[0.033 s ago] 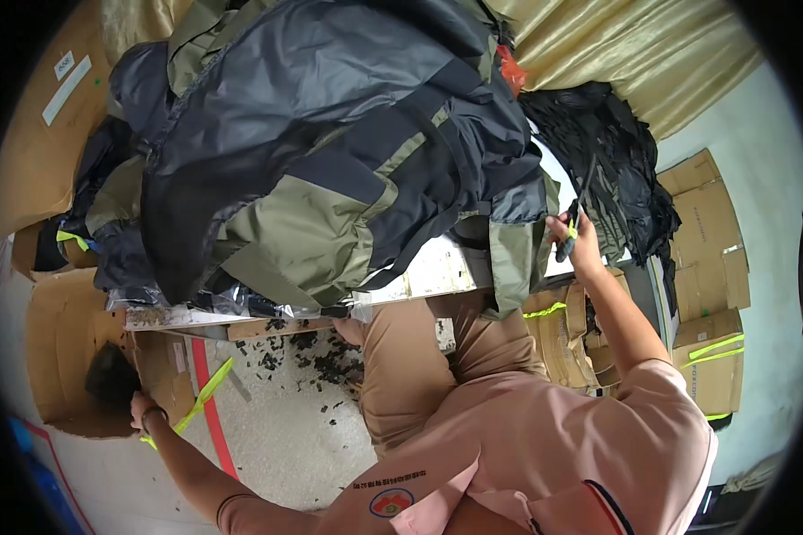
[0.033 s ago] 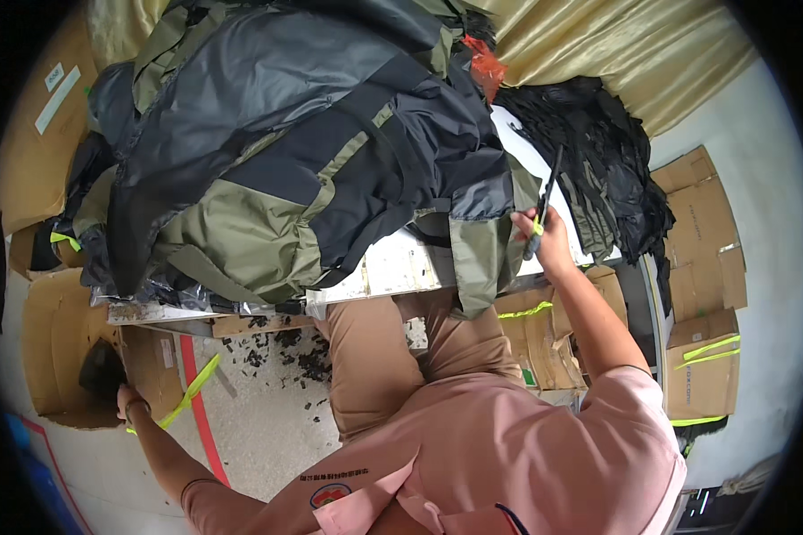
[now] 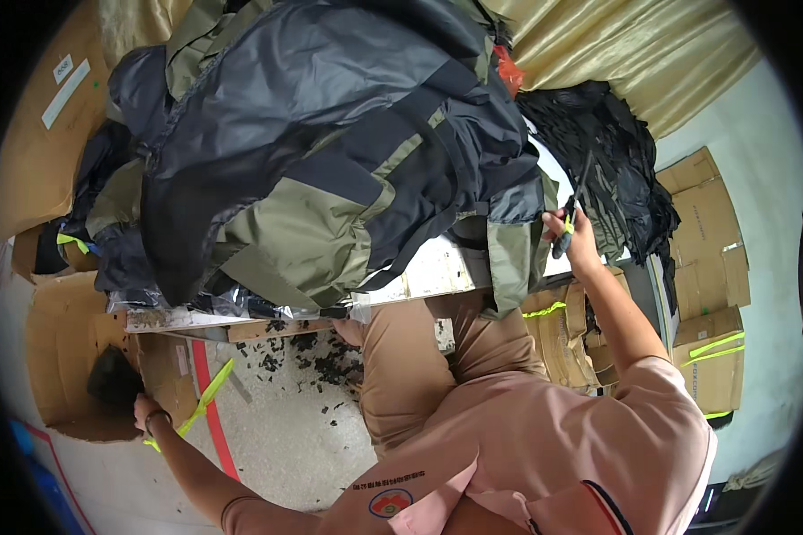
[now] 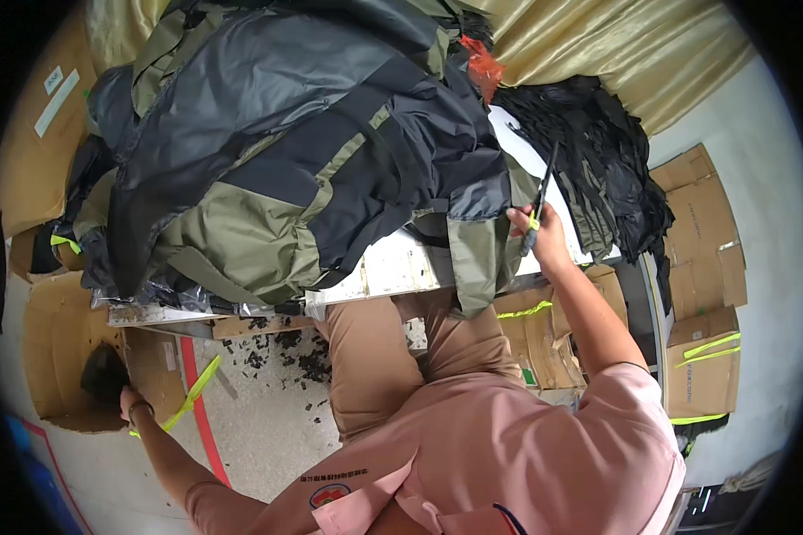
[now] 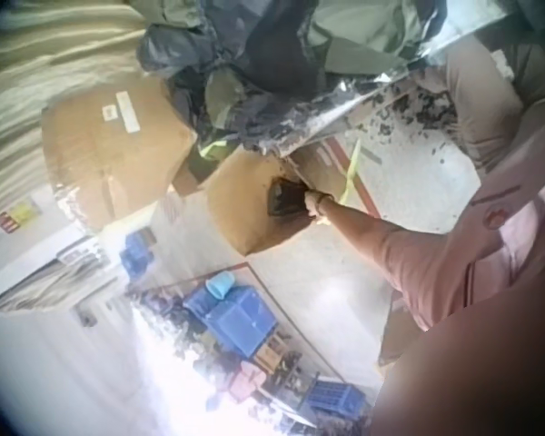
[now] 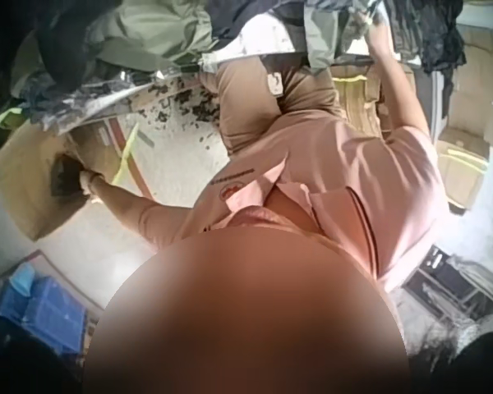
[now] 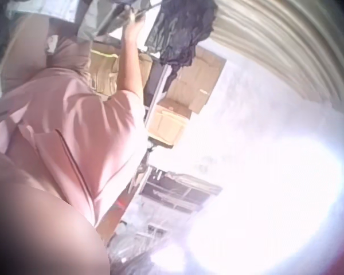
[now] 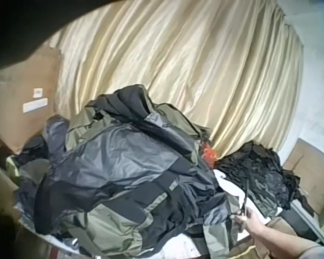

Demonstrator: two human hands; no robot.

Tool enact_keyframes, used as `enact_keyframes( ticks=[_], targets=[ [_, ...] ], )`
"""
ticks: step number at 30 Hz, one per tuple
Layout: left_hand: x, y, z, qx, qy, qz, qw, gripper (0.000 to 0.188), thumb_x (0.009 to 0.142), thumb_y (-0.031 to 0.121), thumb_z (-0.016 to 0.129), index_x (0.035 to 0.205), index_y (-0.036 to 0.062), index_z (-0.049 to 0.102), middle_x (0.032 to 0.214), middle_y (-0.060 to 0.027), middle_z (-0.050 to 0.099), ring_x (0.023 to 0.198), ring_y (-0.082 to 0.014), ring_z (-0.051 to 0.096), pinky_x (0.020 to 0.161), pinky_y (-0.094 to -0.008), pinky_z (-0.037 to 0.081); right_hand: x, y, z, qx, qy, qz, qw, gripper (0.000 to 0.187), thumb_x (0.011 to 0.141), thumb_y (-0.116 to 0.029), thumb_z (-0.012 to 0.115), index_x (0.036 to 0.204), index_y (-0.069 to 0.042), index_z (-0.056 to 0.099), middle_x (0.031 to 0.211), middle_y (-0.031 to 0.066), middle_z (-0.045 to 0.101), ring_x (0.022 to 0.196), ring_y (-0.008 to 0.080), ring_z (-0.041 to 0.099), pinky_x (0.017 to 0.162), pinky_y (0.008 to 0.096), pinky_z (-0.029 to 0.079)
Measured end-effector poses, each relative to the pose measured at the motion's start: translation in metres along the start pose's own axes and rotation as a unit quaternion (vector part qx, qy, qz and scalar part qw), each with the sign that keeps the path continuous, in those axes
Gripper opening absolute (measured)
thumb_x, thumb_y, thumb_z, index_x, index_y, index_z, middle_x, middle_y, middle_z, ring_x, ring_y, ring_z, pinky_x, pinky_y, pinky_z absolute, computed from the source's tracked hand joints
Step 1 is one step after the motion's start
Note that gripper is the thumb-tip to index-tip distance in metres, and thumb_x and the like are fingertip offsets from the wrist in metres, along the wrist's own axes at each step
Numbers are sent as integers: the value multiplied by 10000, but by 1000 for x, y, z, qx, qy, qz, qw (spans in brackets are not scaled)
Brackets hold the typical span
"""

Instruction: Trimming excess material from synthetic fabric outdoor gear using scissors.

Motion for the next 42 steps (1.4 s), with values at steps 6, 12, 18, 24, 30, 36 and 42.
enact_keyframes(
  ticks=[6, 12, 18, 24, 30, 36, 42],
  targets=[
    [-81, 7, 57, 77, -12, 207, 975, 166, 847, 238, 604, 893, 79, 623, 922, -169, 675, 876, -329, 668, 721, -452, 545, 19, 14, 15, -49, -39, 0, 998, 358, 729, -85, 791, 865, -114, 462, 707, -19, 535, 569, 76, 518, 520, 230, 436],
    [-235, 14, 3, 84, -135, 235, 959, 598, 712, 438, 737, 1172, 98, 561, 1055, -181, 650, 1028, -342, 610, 864, -442, 504, -28, -27, -25, -1, -54, 16, 998, 357, 712, -105, 801, 819, -138, 462, 668, -46, 520, 525, 55, 505, 482, 189, 412],
    [-537, 224, -170, -540, -574, 457, 413, 605, 924, 189, 536, 1430, -11, 271, 1309, -135, 504, 1172, -212, 503, 1047, -358, 348, -118, -7, 16, 198, -207, -89, 954, 335, 732, -123, 816, 881, -72, 521, 780, -27, 542, 691, 57, 550, 554, 220, 420],
    [-589, 287, -146, -665, -461, 376, 452, 363, 888, 13, 543, 1249, 18, 510, 1159, -60, 604, 1048, -154, 580, 929, -295, 445, -125, -8, 10, 117, -348, -132, 921, 350, 738, -15, 770, 1041, -26, 593, 895, 11, 606, 867, 110, 590, 726, 262, 484],
    [-523, 217, -158, -628, -372, 282, 623, 241, 895, 64, 583, 1132, 37, 558, 1037, -45, 638, 920, -125, 600, 879, -263, 449, 4, 107, -75, -59, -146, -130, 979, 418, 742, 99, 650, 1131, -33, 575, 919, 29, 621, 890, 115, 588, 800, 268, 496],
    [-566, 240, -259, -320, 240, 567, 720, 397, 738, 113, 725, 1085, 11, 561, 1078, -189, 572, 1057, -351, 524, 926, -410, 411, 37, 46, -28, -158, -189, -308, 919, 266, 718, -15, 718, 912, -42, 538, 861, 103, 606, 850, 247, 617, 752, 357, 461],
    [-597, 314, -199, -121, 43, 689, 714, 344, 713, 190, 749, 1009, 71, 618, 994, -102, 578, 996, -304, 538, 845, -405, 412, 52, 100, 23, -273, -273, -374, 843, 275, 691, -113, 730, 881, -104, 532, 859, 106, 580, 904, 317, 555, 803, 400, 411]
  ],
)
Point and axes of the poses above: each hand's wrist, its own x-axis towards the middle knuckle, its own z-axis out of the palm, y = z × x, the point moved 6 cm from there along x, towards the middle knuckle
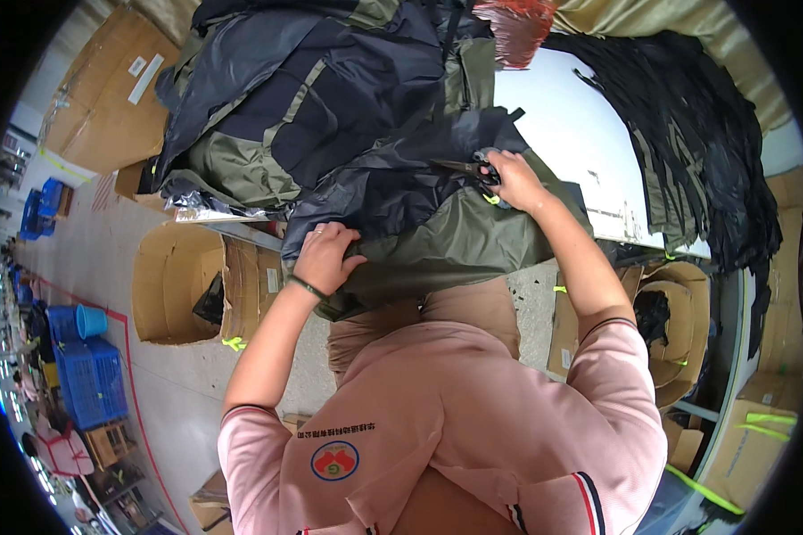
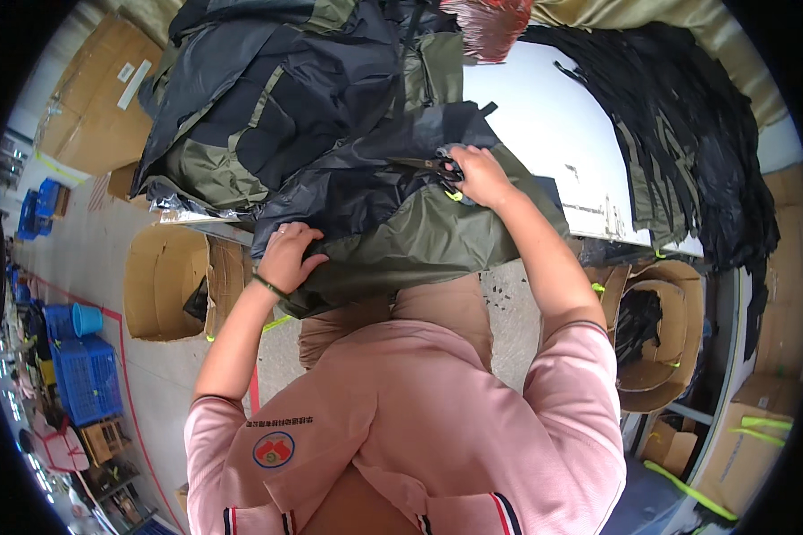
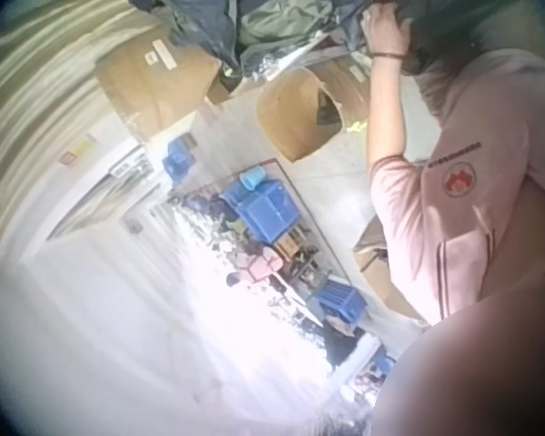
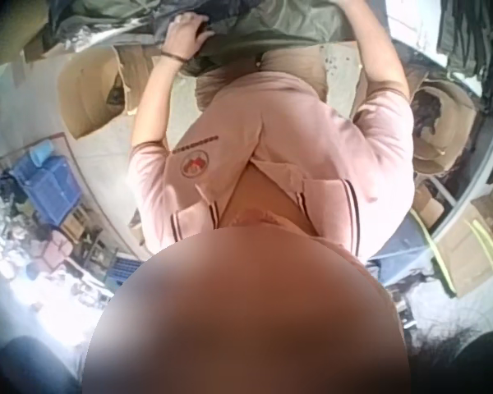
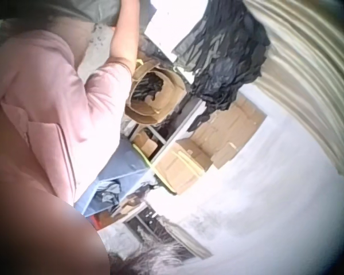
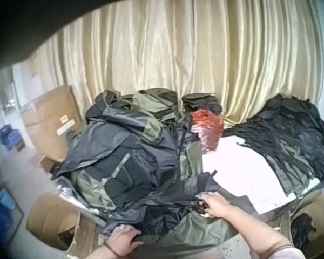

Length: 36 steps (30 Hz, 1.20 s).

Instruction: Trimming excess material from synthetic fabric outdoor gear using scissors.

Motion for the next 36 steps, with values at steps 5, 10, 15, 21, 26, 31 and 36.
enact_keyframes(
  ticks=[5, 10, 15, 21, 26, 31, 36],
  targets=[
    [-27, -59, 46, 85, -95, -114, 985, 404, 657, 256, 784, 994, 137, 595, 974, -72, 545, 996, -288, 516, 819, -419, 385, -25, 8, -5, 52, 39, 67, 996, 299, 693, -42, 726, 906, -49, 516, 828, 143, 564, 827, 345, 562, 750, 404, 452],
    [-39, -78, 67, 9, -108, -156, 982, 391, 641, 261, 803, 954, 145, 600, 946, -77, 574, 987, -289, 533, 818, -417, 392, -48, 13, -18, 231, 25, 121, 965, 327, 733, -28, 730, 982, -17, 519, 802, 147, 558, 715, 254, 505, 716, 327, 451],
    [-34, -84, 71, 47, -156, -116, 980, 353, 639, 189, 788, 924, 133, 588, 916, -75, 584, 968, -291, 541, 784, -425, 397, -51, 18, -39, 221, -20, 162, 961, 284, 727, -30, 741, 938, -11, 551, 728, 91, 566, 676, 147, 510, 673, 298, 455],
    [-37, -75, 72, 15, -79, -74, 994, 407, 627, 171, 794, 969, 119, 579, 874, -60, 578, 894, -288, 546, 767, -415, 408, -56, 14, -47, 284, 16, 197, 938, 214, 777, 42, 662, 947, -15, 546, 880, 21, 618, 930, 104, 600, 777, 255, 511],
    [-38, -102, 88, -84, -145, -129, 977, 350, 616, 175, 806, 885, 114, 591, 812, -74, 578, 844, -300, 564, 733, -406, 431, -34, -29, -22, 97, -18, 34, 995, 290, 674, -50, 718, 879, -84, 516, 797, 121, 557, 847, 341, 546, 770, 415, 431],
    [-30, -102, 92, -99, -116, -14, 988, 281, 619, 146, 789, 769, 85, 559, 803, -82, 566, 794, -313, 548, 695, -398, 452, -33, -5, 7, 106, -3, 72, 992, 257, 702, -22, 690, 883, -41, 508, 885, 191, 597, 848, 396, 580, 715, 433, 452],
    [-33, -63, 13, -200, 40, 64, 977, 279, 663, 33, 740, 740, 67, 475, 784, -68, 539, 753, -244, 557, 688, -346, 446, -54, 4, -25, 395, 1, 194, 898, 251, 745, 38, 696, 915, -39, 527, 789, -7, 529, 760, 96, 509, 698, 284, 451]
  ],
)
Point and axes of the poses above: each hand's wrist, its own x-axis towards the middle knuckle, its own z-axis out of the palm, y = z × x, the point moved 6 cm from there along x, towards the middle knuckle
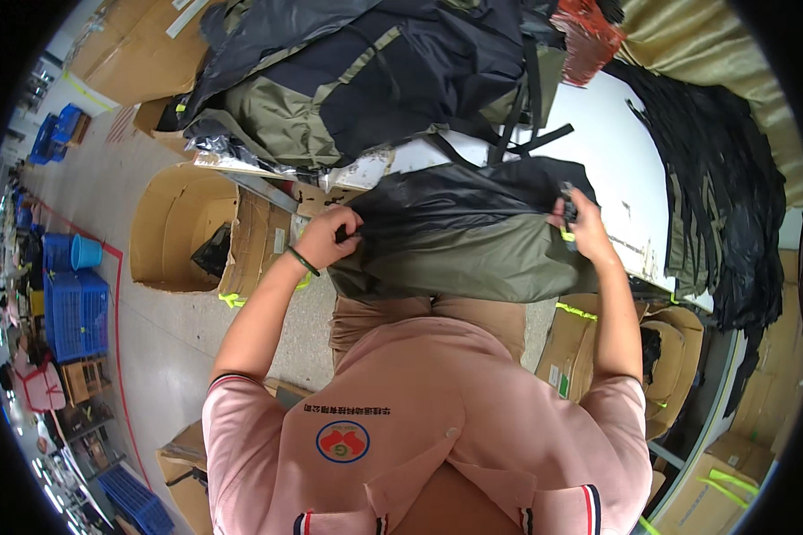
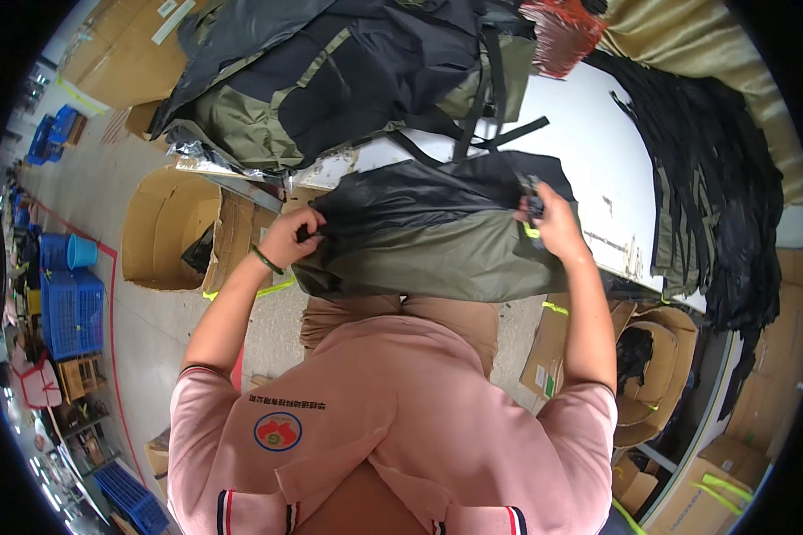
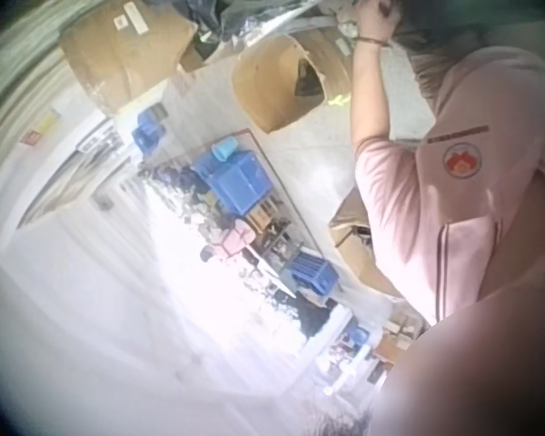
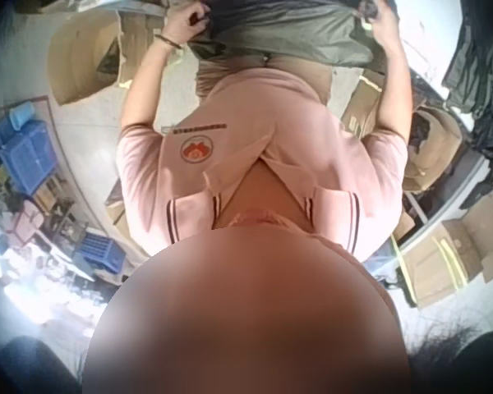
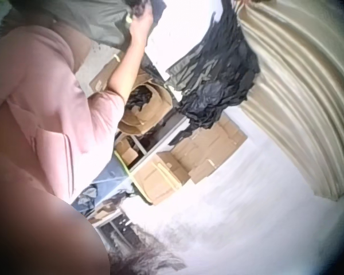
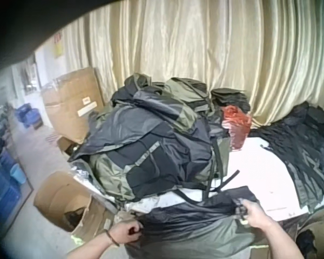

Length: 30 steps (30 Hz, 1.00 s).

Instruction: Trimming excess material from synthetic fabric outdoor gear using scissors.

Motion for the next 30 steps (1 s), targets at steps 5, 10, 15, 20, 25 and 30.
enact_keyframes(
  ticks=[5, 10, 15, 20, 25, 30],
  targets=[
    [9, 33, -27, -294, 38, -152, 943, 168, 845, -54, 599, 897, 59, 486, 802, 44, 506, 749, -20, 466, 661, -176, 371, -13, -18, -29, -145, -5, -39, 989, 255, 735, -28, 758, 800, -73, 516, 702, -46, 479, 648, 59, 425, 600, 227, 385],
    [16, 32, -14, -430, 8, -190, 883, 251, 863, -46, 601, 1099, 31, 563, 950, 15, 594, 874, -40, 541, 778, -195, 437, -13, -16, -24, -160, -7, 3, 987, 242, 743, 17, 724, 786, -67, 501, 691, -46, 470, 651, 62, 431, 607, 231, 409],
    [23, 41, -7, -429, 1, -106, 897, 246, 845, -25, 647, 1085, 16, 615, 1011, -21, 622, 957, -87, 576, 848, -232, 467, -10, -14, -18, -145, 28, 9, 989, 228, 731, -15, 734, 872, -18, 556, 744, 40, 599, 721, 124, 581, 635, 285, 479],
    [27, 50, -5, -444, 17, -122, 888, 195, 838, -20, 657, 1031, 7, 644, 1002, -33, 637, 950, -100, 588, 843, -241, 477, -21, -138, 66, -413, -48, -256, 873, 525, 570, -389, 842, 863, -40, 581, 821, 92, 618, 760, 279, 594, 697, 374, 445],
    [33, 63, -4, -441, 8, -143, 886, 171, 822, 0, 681, 992, 1, 656, 968, -35, 643, 898, -91, 589, 819, -237, 474, -18, -171, 109, -411, -132, -303, 850, 492, 550, -368, 841, 789, -52, 550, 754, 84, 567, 765, 287, 563, 685, 369, 403],
    [35, 69, -5, -418, 20, -127, 900, 178, 805, 6, 699, 977, -5, 657, 951, -32, 631, 872, -89, 583, 802, -231, 464, -18, -173, 119, -443, -189, -274, 832, 512, 592, -456, 802, 789, -46, 566, 760, 109, 595, 789, 294, 589, 711, 386, 424]
  ],
)
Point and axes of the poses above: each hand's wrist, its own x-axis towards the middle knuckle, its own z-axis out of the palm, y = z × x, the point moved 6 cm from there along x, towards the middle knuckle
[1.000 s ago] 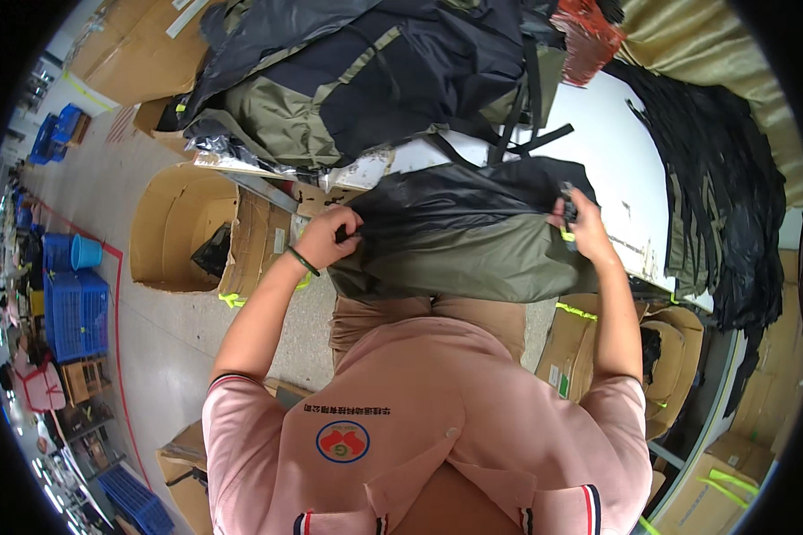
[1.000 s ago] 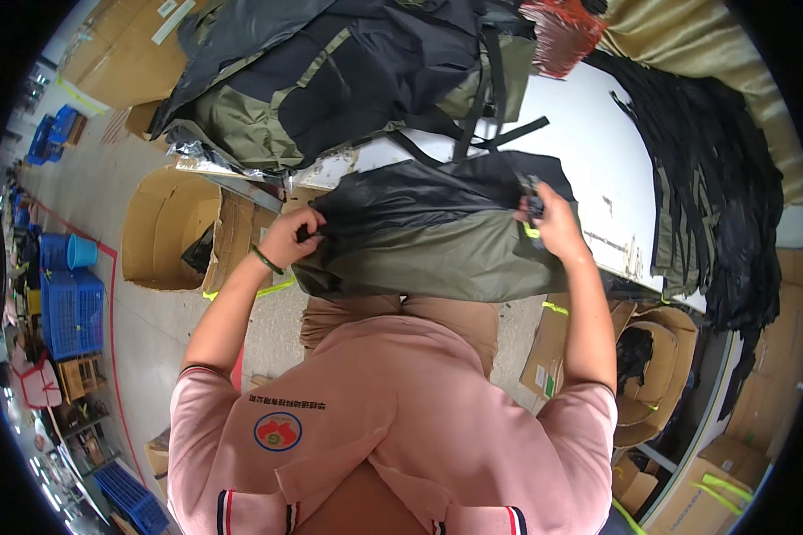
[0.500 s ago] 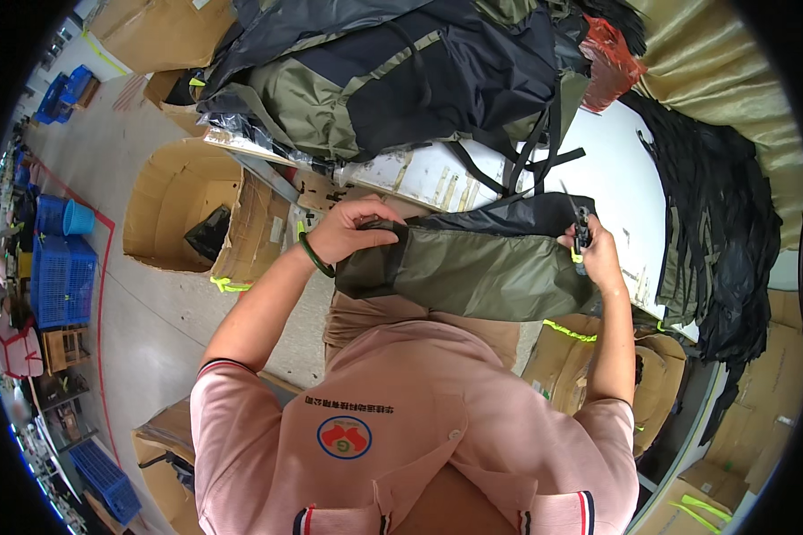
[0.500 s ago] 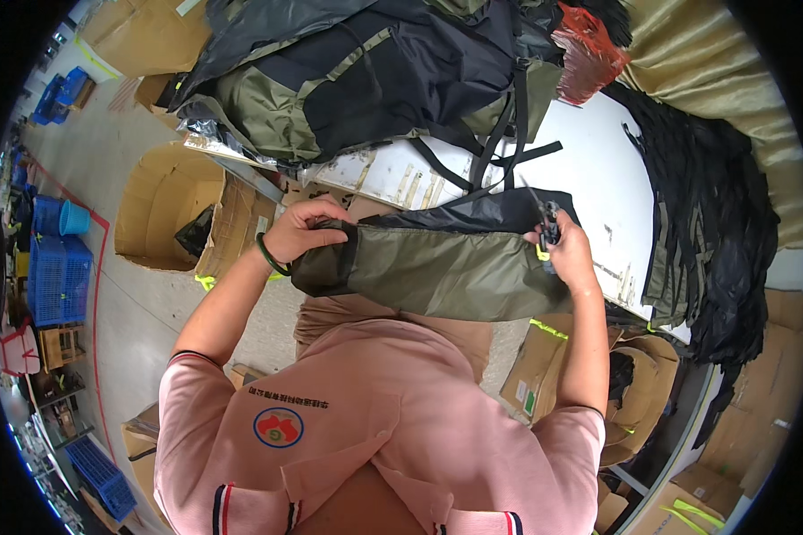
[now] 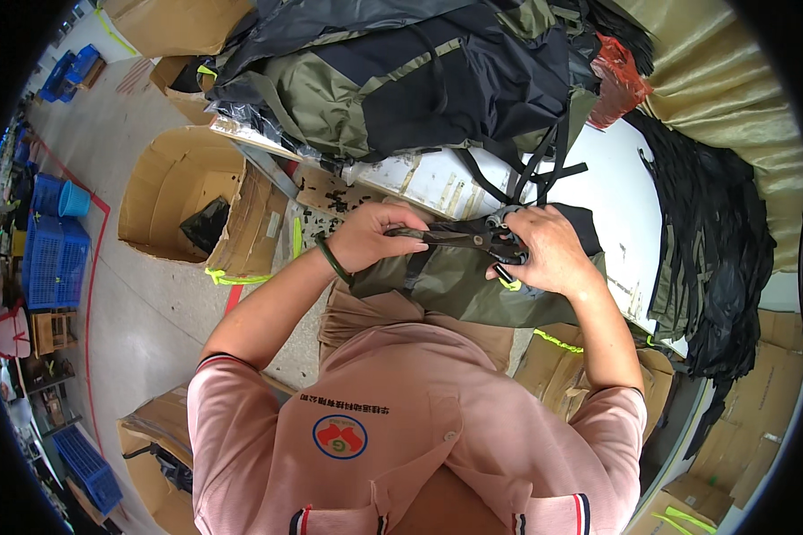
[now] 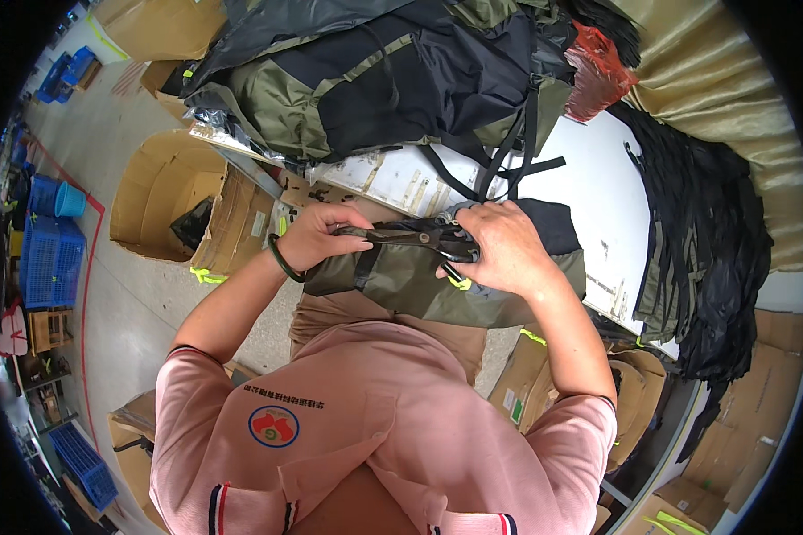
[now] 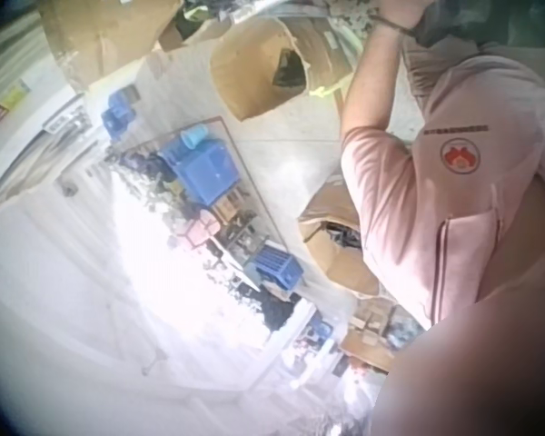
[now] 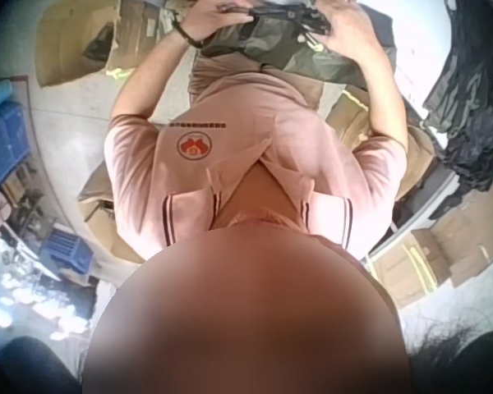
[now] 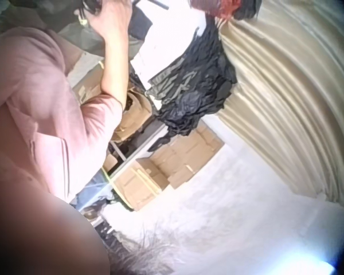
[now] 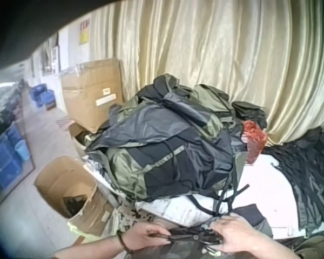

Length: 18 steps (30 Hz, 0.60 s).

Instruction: Trimming excess material from synthetic fabric outdoor gear using scissors.

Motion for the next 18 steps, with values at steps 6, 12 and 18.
enact_keyframes(
  ticks=[6, 12, 18],
  targets=[
    [0, 0, 1, 11, -3, -8, 1000, 173, 801, -1, 700, 969, -10, 656, 947, -35, 622, 872, -91, 583, 797, -234, 467, -2, -1, 3, 21, -10, 6, 1000, 478, 615, -443, 802, 755, -53, 566, 701, 109, 596, 743, 306, 602, 723, 389, 453],
    [1, 0, 2, 5, -1, -13, 1000, 167, 805, -9, 693, 967, -16, 655, 945, -37, 622, 868, -92, 585, 789, -233, 473, -7, 2, 11, 47, -6, 24, 999, 457, 627, -440, 802, 734, -62, 569, 670, 107, 597, 711, 313, 609, 707, 394, 473],
    [0, 0, 3, -23, -2, -24, 999, 161, 804, -23, 686, 962, -19, 657, 937, -33, 619, 849, -87, 585, 768, -228, 475, -8, 2, 12, 63, 4, 18, 998, 475, 622, -455, 805, 736, -58, 570, 665, 111, 596, 680, 306, 597, 697, 370, 431]
  ],
)
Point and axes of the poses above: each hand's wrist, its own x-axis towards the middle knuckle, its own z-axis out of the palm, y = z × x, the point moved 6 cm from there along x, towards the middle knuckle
